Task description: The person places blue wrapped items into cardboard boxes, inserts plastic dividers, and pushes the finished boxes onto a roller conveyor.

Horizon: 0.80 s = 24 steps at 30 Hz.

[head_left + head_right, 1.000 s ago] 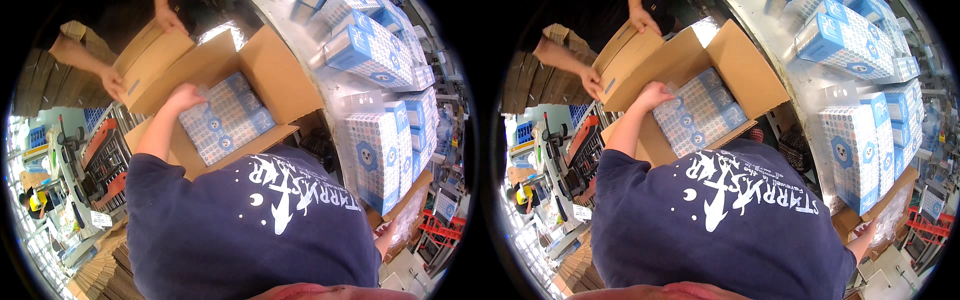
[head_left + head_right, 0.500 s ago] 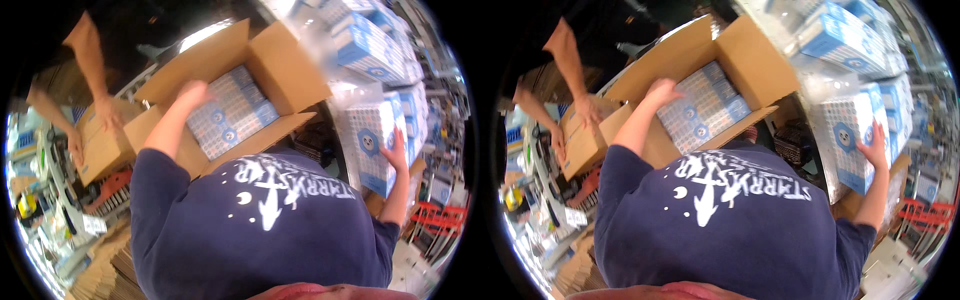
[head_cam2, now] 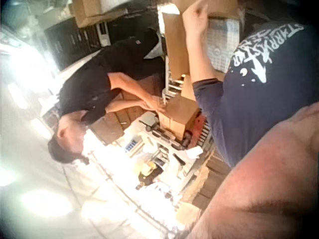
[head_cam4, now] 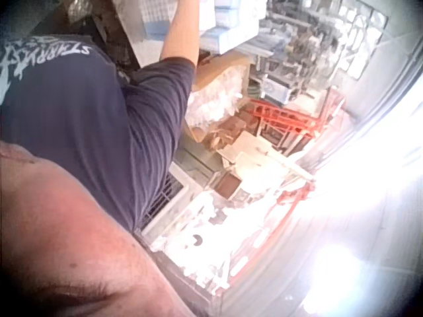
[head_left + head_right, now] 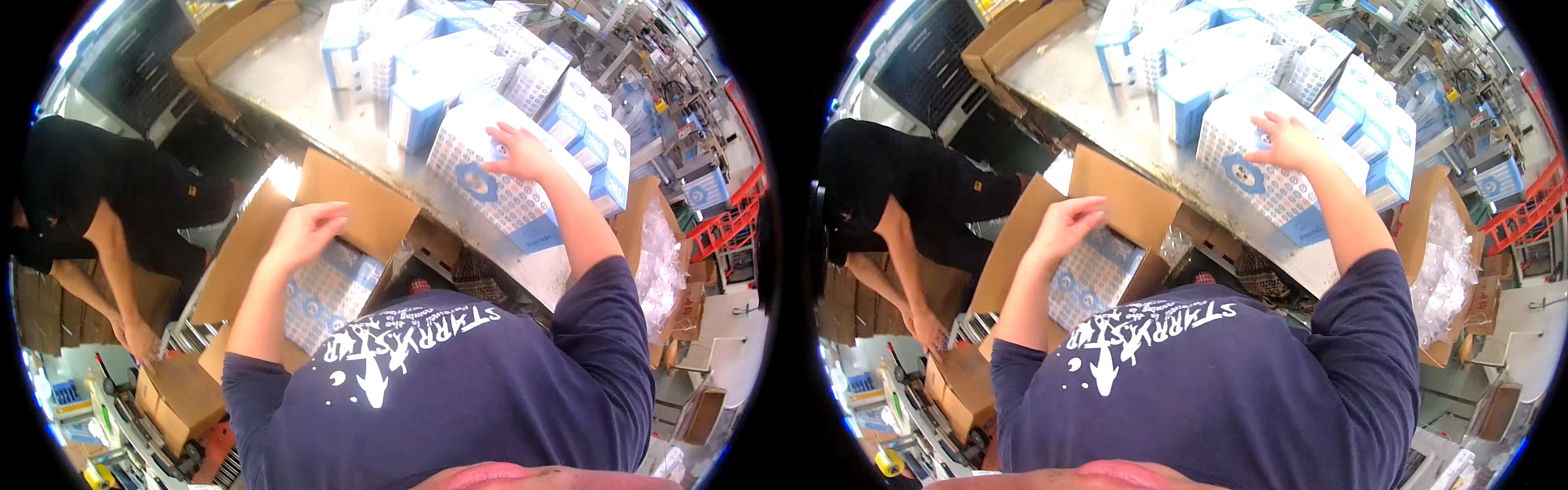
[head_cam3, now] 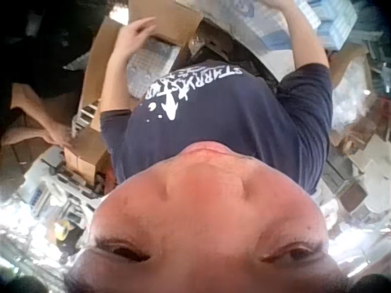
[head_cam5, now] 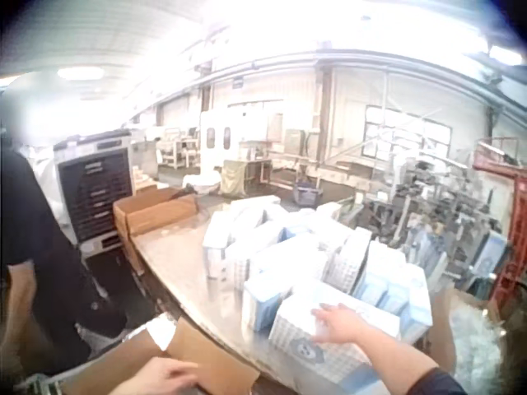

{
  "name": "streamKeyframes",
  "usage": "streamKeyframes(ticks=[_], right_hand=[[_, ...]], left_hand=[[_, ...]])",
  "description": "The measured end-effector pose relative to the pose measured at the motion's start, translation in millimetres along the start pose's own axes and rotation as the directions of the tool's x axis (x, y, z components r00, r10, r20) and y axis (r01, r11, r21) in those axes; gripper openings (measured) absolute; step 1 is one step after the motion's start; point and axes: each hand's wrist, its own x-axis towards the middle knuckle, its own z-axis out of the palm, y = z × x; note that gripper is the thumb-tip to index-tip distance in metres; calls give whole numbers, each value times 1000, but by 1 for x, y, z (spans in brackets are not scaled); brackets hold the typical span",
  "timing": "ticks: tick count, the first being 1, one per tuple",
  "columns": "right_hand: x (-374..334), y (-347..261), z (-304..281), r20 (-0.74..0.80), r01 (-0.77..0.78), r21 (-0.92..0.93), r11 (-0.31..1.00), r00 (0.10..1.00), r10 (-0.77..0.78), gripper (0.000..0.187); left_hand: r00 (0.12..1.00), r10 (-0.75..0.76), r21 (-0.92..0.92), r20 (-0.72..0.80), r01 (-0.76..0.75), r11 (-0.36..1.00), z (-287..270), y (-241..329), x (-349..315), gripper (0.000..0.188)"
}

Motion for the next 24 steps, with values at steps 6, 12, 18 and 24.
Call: streamKeyframes(ticks=[6, 12, 18, 24], right_hand=[[-48, -66, -53, -189, 245, 829, 503, 969, -161, 52], [-73, 50, -62, -493, 239, 490, 838, 869, 40, 29], [-238, 259, -62, -212, -743, -330, 582, 659, 722, 45], [-122, 139, -87, -179, -108, 151, 983, 975, 135, 77]], left_hand=[[968, 192, -116, 159, -175, 978, 82, 107, 80, 34], [884, 445, 51, 145, -456, 889, 97, 153, 167, 54], [968, 250, 817, 12, -153, 556, 94, 83, 288, 61], [995, 79, 832, -62, 8, 554, 121, 100, 322, 60]])
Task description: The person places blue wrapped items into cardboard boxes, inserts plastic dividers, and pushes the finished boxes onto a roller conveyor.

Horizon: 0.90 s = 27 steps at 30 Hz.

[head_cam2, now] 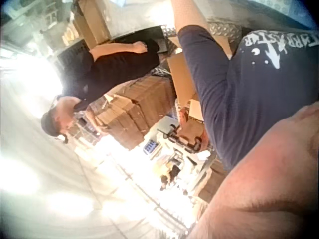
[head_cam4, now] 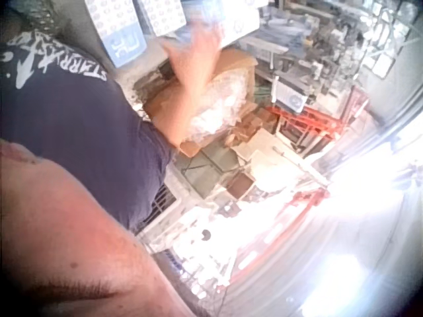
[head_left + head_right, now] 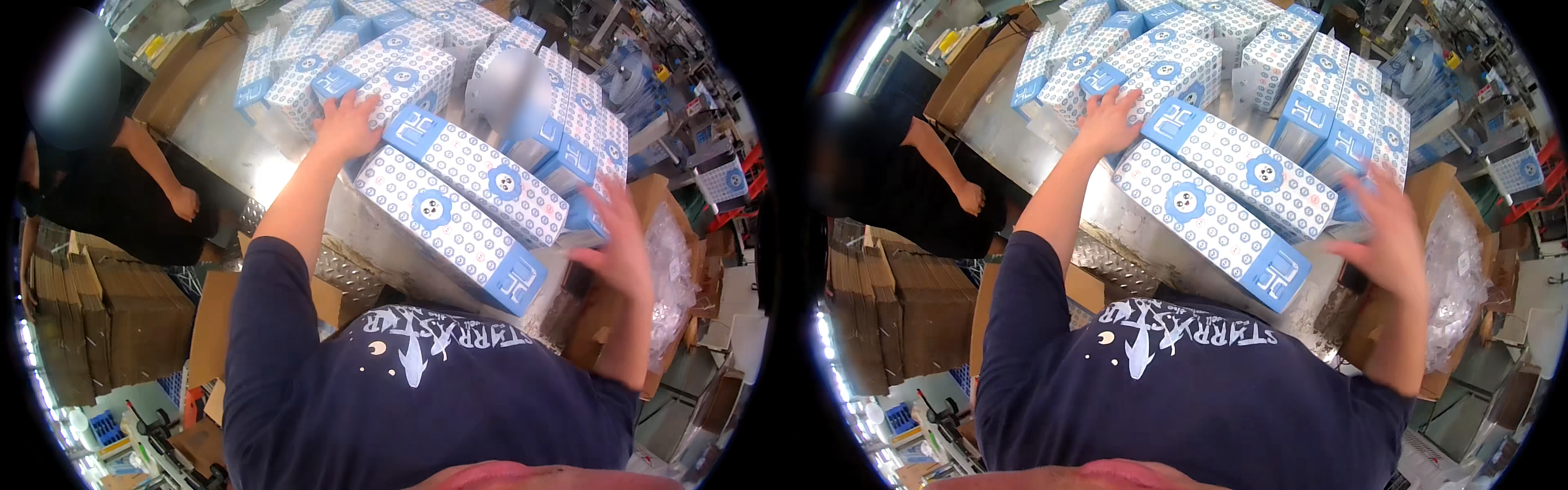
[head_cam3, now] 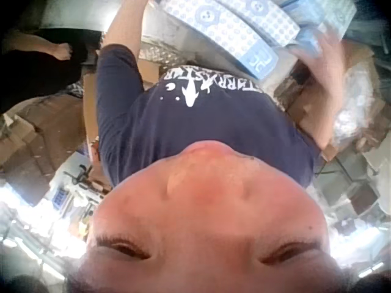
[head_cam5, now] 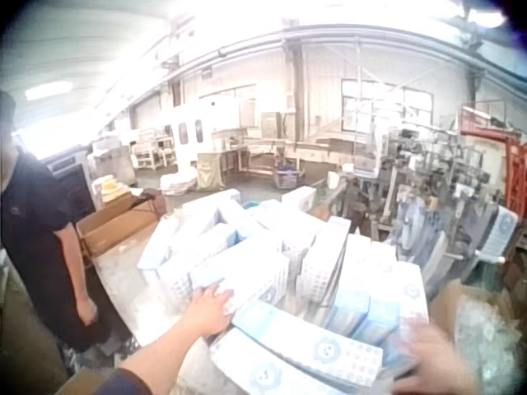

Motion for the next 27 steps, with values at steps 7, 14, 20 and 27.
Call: streamKeyframes(ticks=[7, 14, 20, 27], right_hand=[[117, -89, 107, 316, 173, -31, 984, 936, -155, 89], [150, -78, 108, 392, 0, -8, 1000, 920, 3, 85], [111, -72, 96, 519, -95, 181, 979, 854, -13, 102], [81, -7, 223, 659, -602, 592, -536, 745, -110, 43]], left_hand=[[993, 58, -53, 100, -53, 997, -27, -87, -46, 77], [928, -89, -440, 361, 254, 861, -44, -65, -135, 104], [923, 184, -930, 337, 297, 217, 34, -50, -155, 100], [923, 209, -946, 324, 322, 45, 43, -38, -159, 93]])
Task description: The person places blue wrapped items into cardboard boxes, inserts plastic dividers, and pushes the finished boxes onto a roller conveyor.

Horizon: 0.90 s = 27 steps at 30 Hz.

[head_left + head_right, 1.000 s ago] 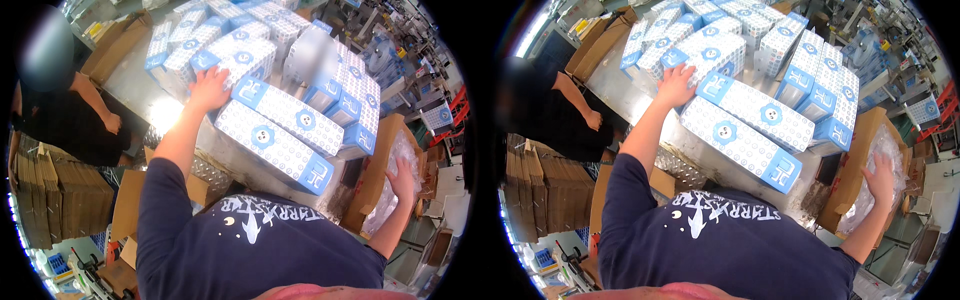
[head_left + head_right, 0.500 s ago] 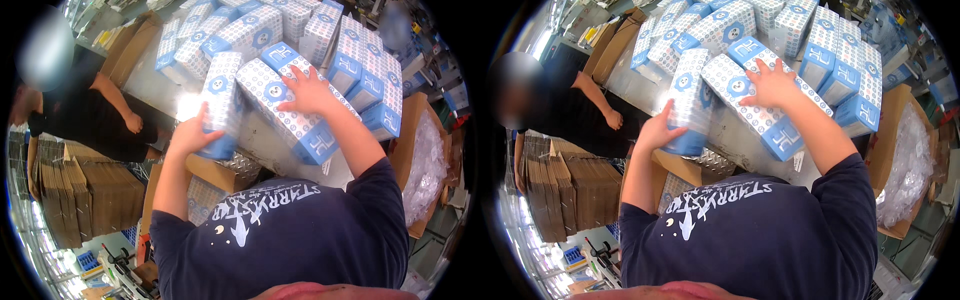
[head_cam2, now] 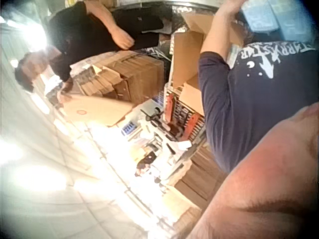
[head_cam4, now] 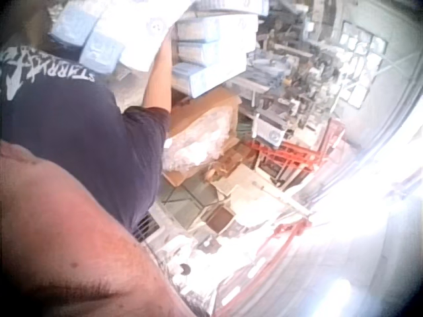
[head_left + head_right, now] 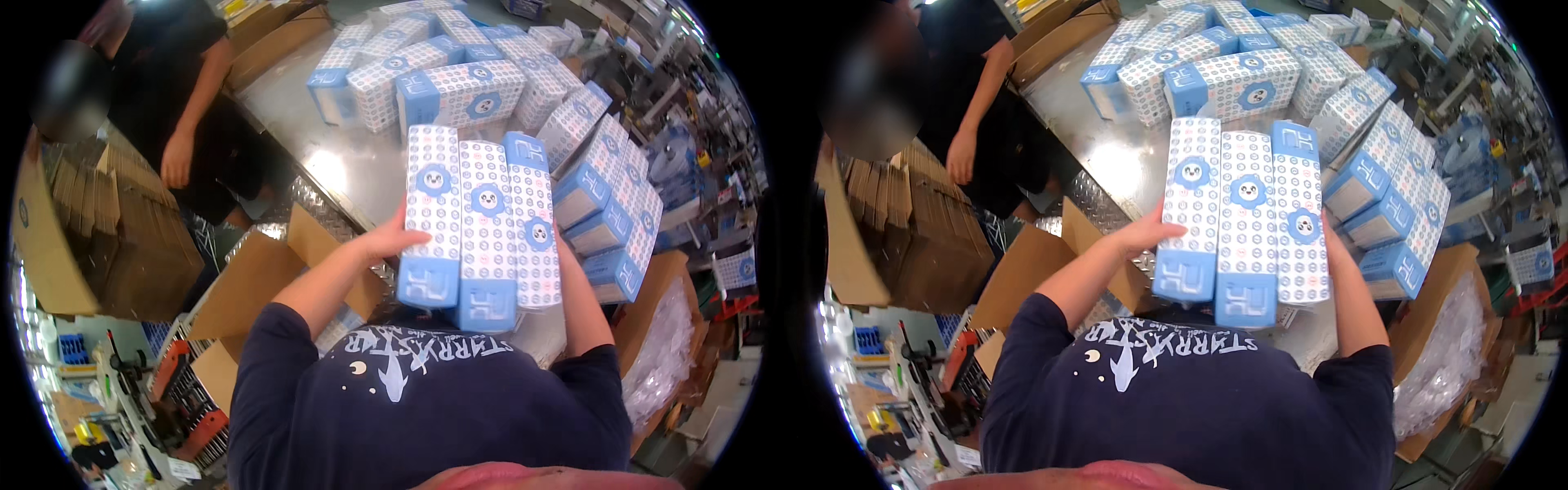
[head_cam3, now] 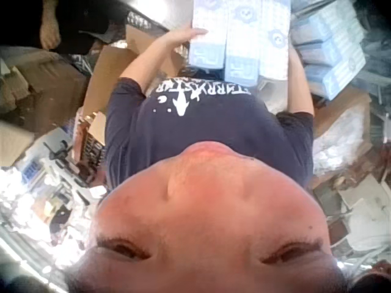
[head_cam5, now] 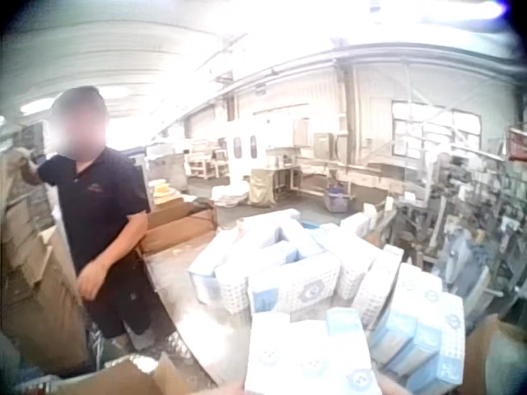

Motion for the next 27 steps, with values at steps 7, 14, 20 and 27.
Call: streamKeyframes(ticks=[7, 14, 20, 27], right_hand=[[6, -27, 150, 281, 574, -361, 735, 818, -501, 46], [-71, 110, 269, 924, 923, -383, 33, 383, 16, 49], [-106, 176, 341, 608, 821, -535, 199, 211, 765, 48], [-8, 263, 417, 783, 716, -55, -696, 463, 414, 83]], left_hand=[[904, 401, 441, -145, -304, 844, -43, 104, -92, 95], [900, 246, 588, -359, 13, 809, -166, 176, -349, 68], [755, -90, 492, -649, 507, 708, -197, -38, -424, 57], [835, 104, 840, -540, 543, -2, -100, -52, -390, 98]])
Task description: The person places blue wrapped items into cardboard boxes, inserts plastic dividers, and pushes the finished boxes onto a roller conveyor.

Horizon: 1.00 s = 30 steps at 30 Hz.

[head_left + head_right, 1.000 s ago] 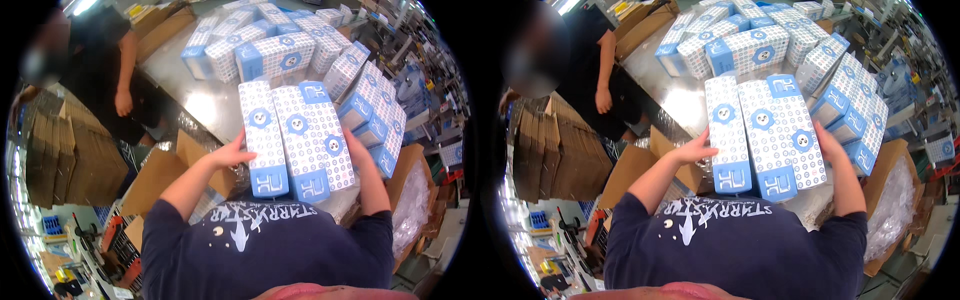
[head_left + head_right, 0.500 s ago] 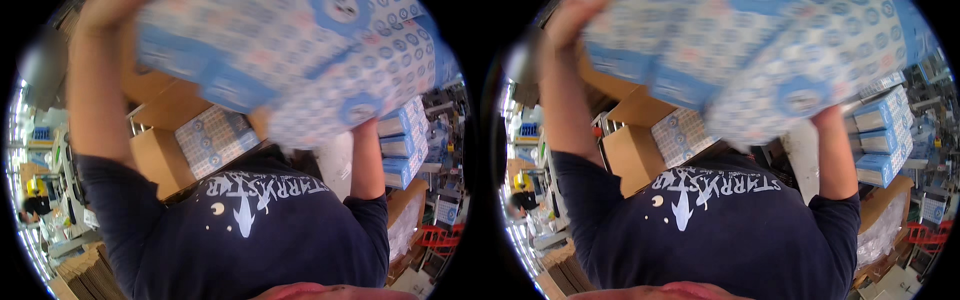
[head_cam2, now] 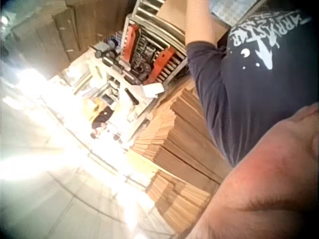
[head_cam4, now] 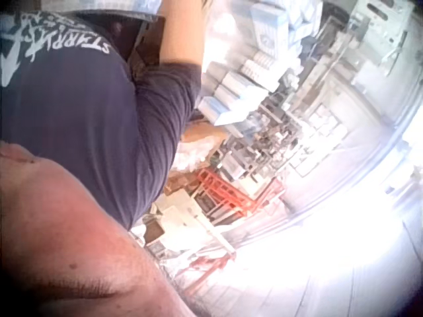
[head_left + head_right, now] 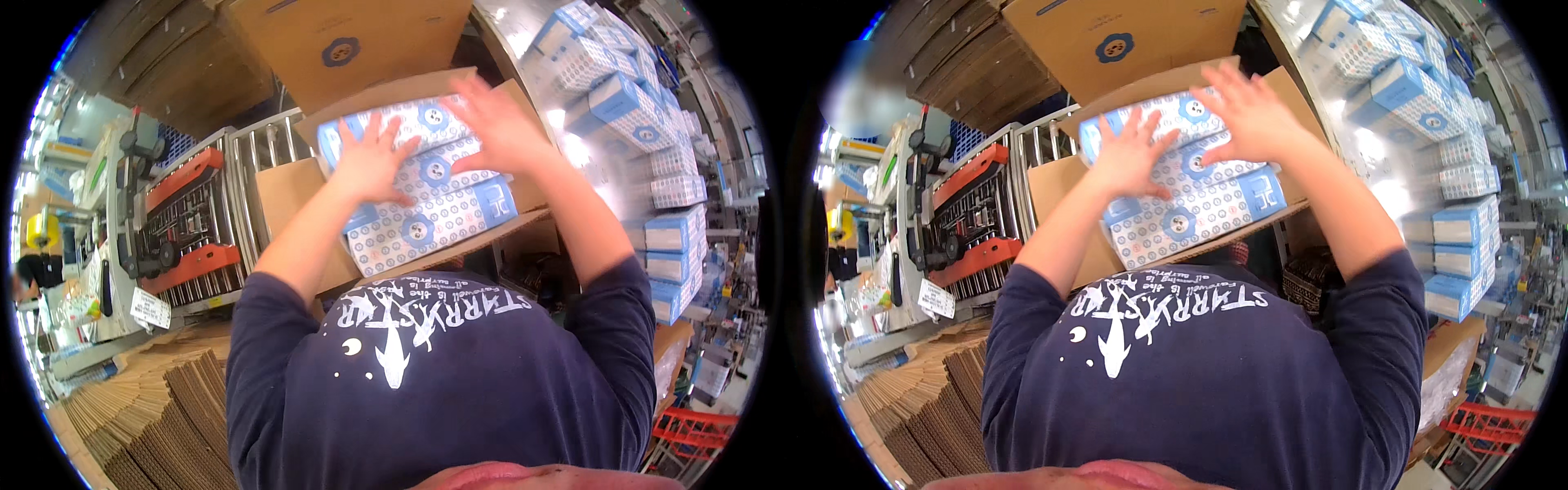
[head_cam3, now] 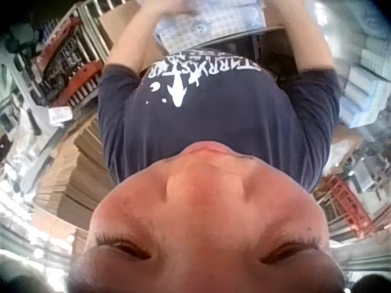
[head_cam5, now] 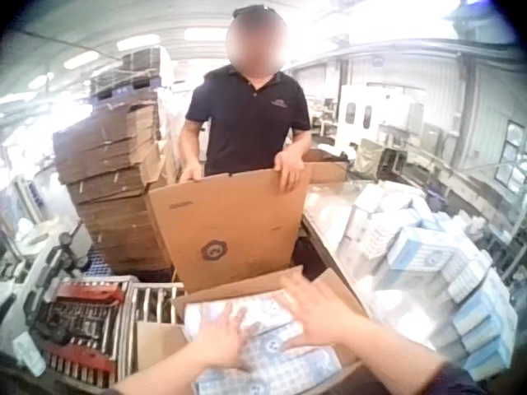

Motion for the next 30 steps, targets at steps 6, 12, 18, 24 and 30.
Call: streamKeyframes(ticks=[6, 12, 18, 24, 30], right_hand=[[-7, 22, 98, 587, -70, 17, 997, 808, 47, 99], [-47, 137, 87, 109, -549, 287, 785, 833, 542, 73], [22, 81, 138, 183, 143, 783, 605, 877, -445, 68], [6, 47, 149, 237, 281, 112, 953, 924, -300, 83], [57, 64, 47, 231, 109, 719, 687, 894, -384, 39]], left_hand=[[986, -167, -428, 24, 161, 889, 106, -44, -63, 79], [892, -421, -848, 164, 346, 402, 146, -103, -172, 46], [957, -238, -266, 164, 275, 924, 70, 9, -21, 74], [849, 460, -555, 259, -259, 791, 27, 41, -61, 72], [840, -540, -260, 48, 532, 806, 54, 35, -29, 100]])
